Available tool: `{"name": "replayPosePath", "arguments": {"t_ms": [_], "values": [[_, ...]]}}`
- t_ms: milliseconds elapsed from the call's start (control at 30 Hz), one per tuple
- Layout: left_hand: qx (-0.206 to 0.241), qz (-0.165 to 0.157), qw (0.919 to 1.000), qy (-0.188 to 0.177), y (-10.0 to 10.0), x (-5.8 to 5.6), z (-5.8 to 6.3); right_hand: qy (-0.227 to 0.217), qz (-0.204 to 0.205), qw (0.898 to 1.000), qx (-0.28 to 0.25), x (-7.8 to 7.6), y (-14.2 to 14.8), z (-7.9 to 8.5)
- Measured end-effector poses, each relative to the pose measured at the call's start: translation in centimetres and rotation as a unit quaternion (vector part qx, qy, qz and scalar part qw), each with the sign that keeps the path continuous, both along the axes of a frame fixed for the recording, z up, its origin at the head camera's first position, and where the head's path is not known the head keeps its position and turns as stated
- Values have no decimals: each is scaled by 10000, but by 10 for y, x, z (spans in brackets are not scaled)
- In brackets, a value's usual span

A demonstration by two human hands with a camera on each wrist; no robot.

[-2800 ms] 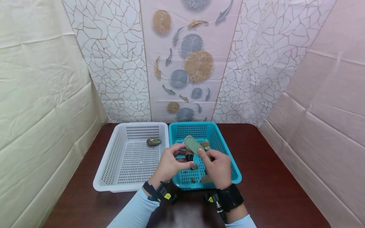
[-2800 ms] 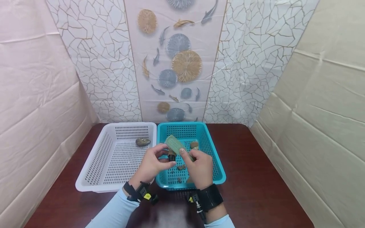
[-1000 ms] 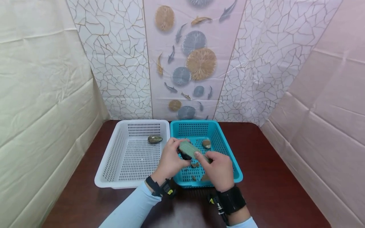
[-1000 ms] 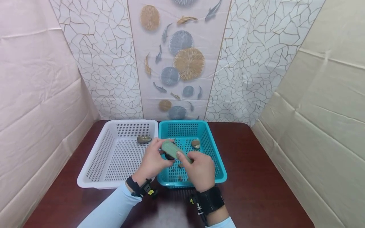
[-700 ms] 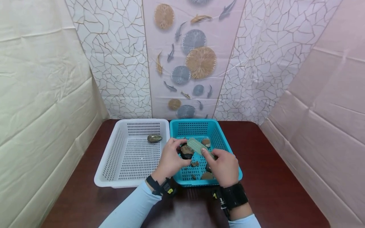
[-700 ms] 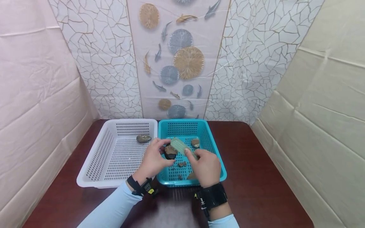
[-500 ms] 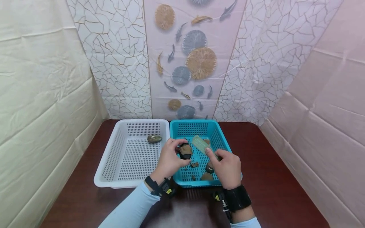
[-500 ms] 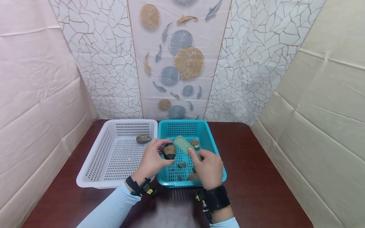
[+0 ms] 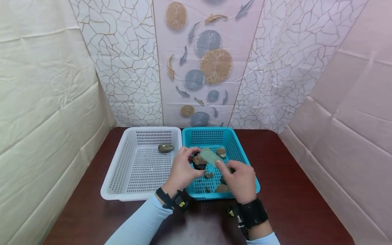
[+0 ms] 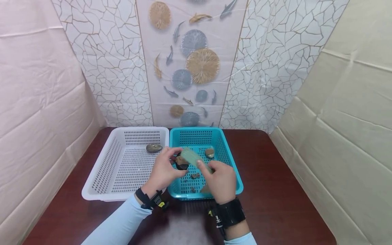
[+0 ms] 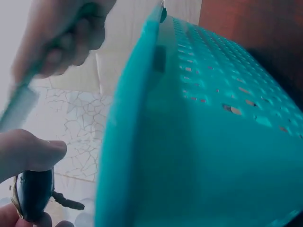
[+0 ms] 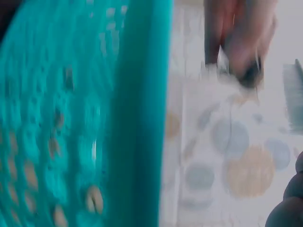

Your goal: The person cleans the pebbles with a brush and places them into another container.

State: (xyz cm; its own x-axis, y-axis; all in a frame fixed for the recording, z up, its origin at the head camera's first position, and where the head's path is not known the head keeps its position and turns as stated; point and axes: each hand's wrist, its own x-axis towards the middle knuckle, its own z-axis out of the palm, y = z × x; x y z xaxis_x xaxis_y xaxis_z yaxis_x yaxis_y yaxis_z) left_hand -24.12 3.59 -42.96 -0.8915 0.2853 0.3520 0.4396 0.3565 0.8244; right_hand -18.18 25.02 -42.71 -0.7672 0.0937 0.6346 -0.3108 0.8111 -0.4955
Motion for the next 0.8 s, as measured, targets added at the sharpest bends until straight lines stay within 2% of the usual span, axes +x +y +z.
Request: {"name": "replayPosePath", "arguments": {"t_ms": [100, 233, 333, 400, 533, 600, 667, 800], "values": [[31, 34, 9998, 184, 2, 0, 0, -91, 196, 9998, 19, -1, -4, -3], [94, 73, 9997, 205, 3, 0, -5, -141, -407, 9990, 103, -4, 4, -6], [377, 84, 9992, -64, 1, 0, -10, -152, -680, 9975, -140, -3, 9, -7], [671, 7, 9973, -312, -1, -1, -12, -137, -538, 9970, -548, -2, 9, -7], [1289, -458, 9864, -910, -5, -1, -12, -186, 320, 9883, -1482, 1, -2, -9], [1551, -703, 9782, -1187, -5, 0, -10, -352, 551, 9831, -1710, -1, -6, -12], [1710, -866, 9719, -1365, -5, 0, -9, -560, 506, 9816, -1753, -3, -7, -17], [1875, -963, 9637, -1637, -5, 0, -10, -730, 64, 9842, -1612, -7, -3, -22]]}}
